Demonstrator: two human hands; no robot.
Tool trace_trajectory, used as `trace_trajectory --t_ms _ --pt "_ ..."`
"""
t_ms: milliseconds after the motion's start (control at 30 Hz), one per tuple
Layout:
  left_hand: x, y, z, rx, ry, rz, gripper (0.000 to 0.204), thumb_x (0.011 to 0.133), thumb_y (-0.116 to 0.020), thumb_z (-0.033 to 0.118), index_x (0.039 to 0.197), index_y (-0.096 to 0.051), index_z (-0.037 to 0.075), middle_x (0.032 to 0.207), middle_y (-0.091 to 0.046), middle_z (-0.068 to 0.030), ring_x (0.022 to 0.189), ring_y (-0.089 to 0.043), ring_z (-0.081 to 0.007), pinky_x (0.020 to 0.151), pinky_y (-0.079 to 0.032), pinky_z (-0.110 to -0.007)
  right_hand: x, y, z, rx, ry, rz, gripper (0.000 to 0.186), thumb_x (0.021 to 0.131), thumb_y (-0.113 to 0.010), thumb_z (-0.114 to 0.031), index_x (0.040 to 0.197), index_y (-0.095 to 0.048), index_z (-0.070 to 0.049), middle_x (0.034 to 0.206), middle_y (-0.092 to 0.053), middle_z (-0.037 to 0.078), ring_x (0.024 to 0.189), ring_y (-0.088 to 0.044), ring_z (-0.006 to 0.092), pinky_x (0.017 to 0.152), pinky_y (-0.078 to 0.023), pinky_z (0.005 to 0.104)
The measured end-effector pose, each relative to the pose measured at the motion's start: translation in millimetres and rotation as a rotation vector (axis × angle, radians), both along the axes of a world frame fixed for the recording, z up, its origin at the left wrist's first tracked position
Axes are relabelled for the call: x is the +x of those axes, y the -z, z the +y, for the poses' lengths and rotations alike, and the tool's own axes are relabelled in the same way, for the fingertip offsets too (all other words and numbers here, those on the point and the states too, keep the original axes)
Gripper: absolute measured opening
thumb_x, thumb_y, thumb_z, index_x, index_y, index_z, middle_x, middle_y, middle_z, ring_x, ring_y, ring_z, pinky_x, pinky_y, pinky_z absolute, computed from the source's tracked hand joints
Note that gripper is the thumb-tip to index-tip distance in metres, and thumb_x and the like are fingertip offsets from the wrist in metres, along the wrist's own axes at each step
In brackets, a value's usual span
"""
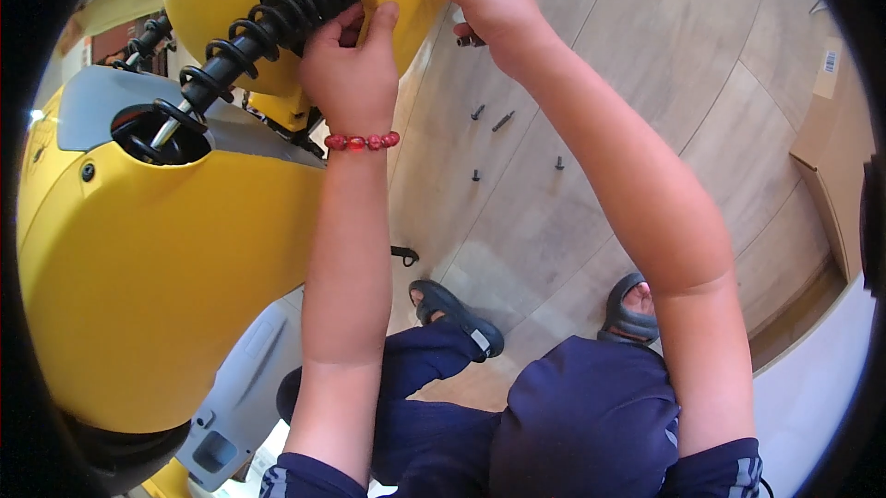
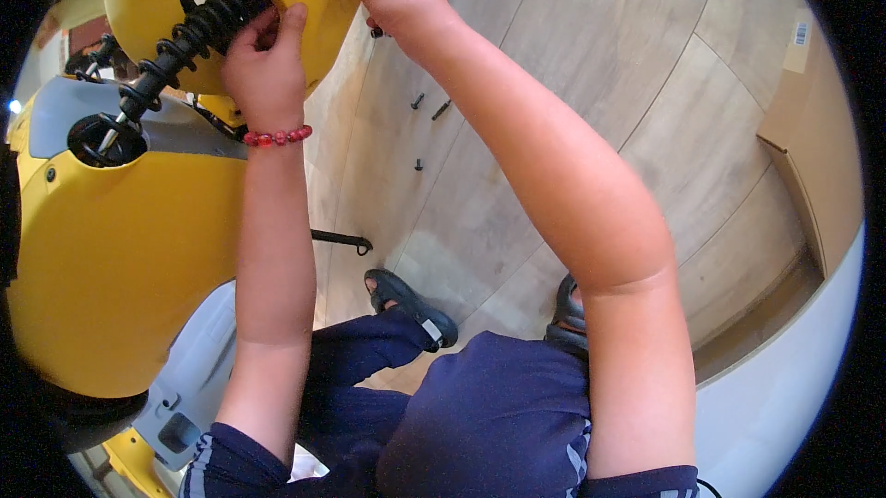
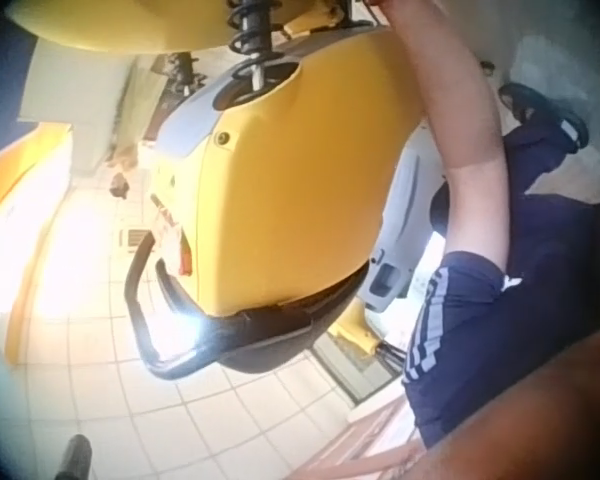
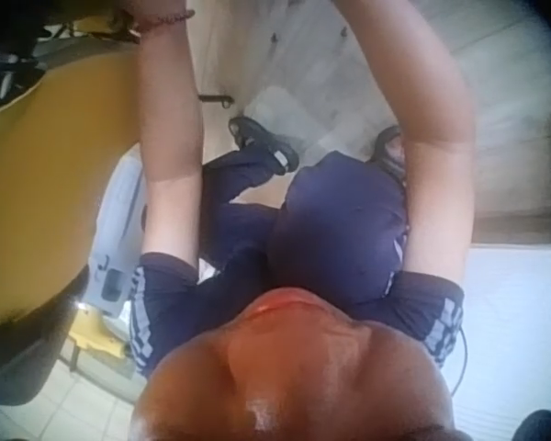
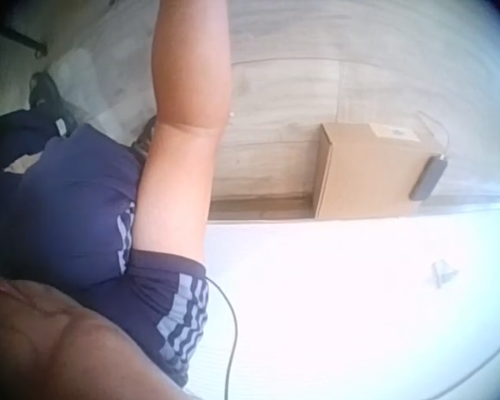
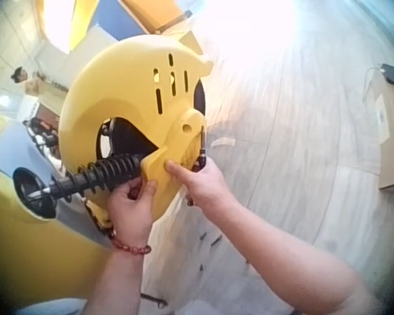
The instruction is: Removing and re-installing a yellow plastic fairing panel on a motorcycle using a hand tool.
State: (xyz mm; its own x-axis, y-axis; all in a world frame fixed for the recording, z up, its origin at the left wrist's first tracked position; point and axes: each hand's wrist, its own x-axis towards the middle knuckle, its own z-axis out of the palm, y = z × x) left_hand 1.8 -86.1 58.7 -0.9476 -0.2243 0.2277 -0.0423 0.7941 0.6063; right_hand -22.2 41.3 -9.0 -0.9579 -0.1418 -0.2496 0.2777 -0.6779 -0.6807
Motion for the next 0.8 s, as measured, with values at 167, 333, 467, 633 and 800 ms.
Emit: trace_trajectory --t_ms 167,333,467,633,800 --pt "1.7 2.9 -2.1 -0.012 0.035 0.030 0.030 0.077 -0.075 0.017 0.096 -0.066 -0.005 0.089 -0.069 -0.0115 0.080 -0.066 -0.0179 0.076 -0.050 -0.029 8.8 6.1 3.8 -0.035 0.021 -0.051 0.029 0.082 -0.073 -0.027 0.099 -0.062 -0.006 0.074 -0.057 -0.002 0.049 -0.045 0.0072 0.044 -0.038 0.0228" --pt "-2.1 4.2 -6.2 -0.046 0.051 0.031 0.030 0.076 -0.075 0.017 0.095 -0.066 -0.005 0.090 -0.069 -0.0119 0.081 -0.066 -0.0198 0.077 -0.051 -0.031 27.1 24.4 16.8 0.093 0.119 -0.148 0.060 0.080 -0.072 -0.038 0.121 -0.052 0.001 0.098 -0.057 0.003 0.064 -0.043 0.0062 0.059 -0.046 0.0258" --pt "-4.0 3.0 -8.9 -0.112 0.054 0.011 0.034 0.076 -0.076 0.022 0.094 -0.066 -0.005 0.088 -0.070 -0.0121 0.080 -0.067 -0.0196 0.076 -0.051 -0.031 35.4 32.7 25.8 0.224 0.026 -0.229 0.046 0.083 -0.067 -0.030 0.117 -0.055 -0.001 0.096 -0.058 0.003 0.064 -0.044 0.0072 0.062 -0.046 0.0273" --pt "-3.3 0.7 -4.8 -0.118 0.064 0.020 0.036 0.077 -0.075 0.028 0.092 -0.067 -0.004 0.083 -0.070 -0.0119 0.075 -0.067 -0.0211 0.073 -0.050 -0.030 50.2 61.7 38.4 0.645 -0.238 -0.237 0.030 0.083 -0.062 -0.024 0.107 -0.063 -0.006 0.090 -0.064 0.004 0.066 -0.052 0.0108 0.065 -0.048 0.0307" --pt "-10.1 8.2 -25.9 -0.148 0.082 0.035 0.040 0.078 -0.076 0.032 0.095 -0.067 -0.004 0.087 -0.070 -0.0090 0.078 -0.063 -0.0147 0.074 -0.048 -0.028 74.0 80.0 24.1 1.280 -0.489 -0.015 0.023 0.085 -0.056 -0.025 0.098 -0.070 -0.012 0.094 -0.067 0.013 0.088 -0.063 0.0335 0.075 -0.051 0.0426"
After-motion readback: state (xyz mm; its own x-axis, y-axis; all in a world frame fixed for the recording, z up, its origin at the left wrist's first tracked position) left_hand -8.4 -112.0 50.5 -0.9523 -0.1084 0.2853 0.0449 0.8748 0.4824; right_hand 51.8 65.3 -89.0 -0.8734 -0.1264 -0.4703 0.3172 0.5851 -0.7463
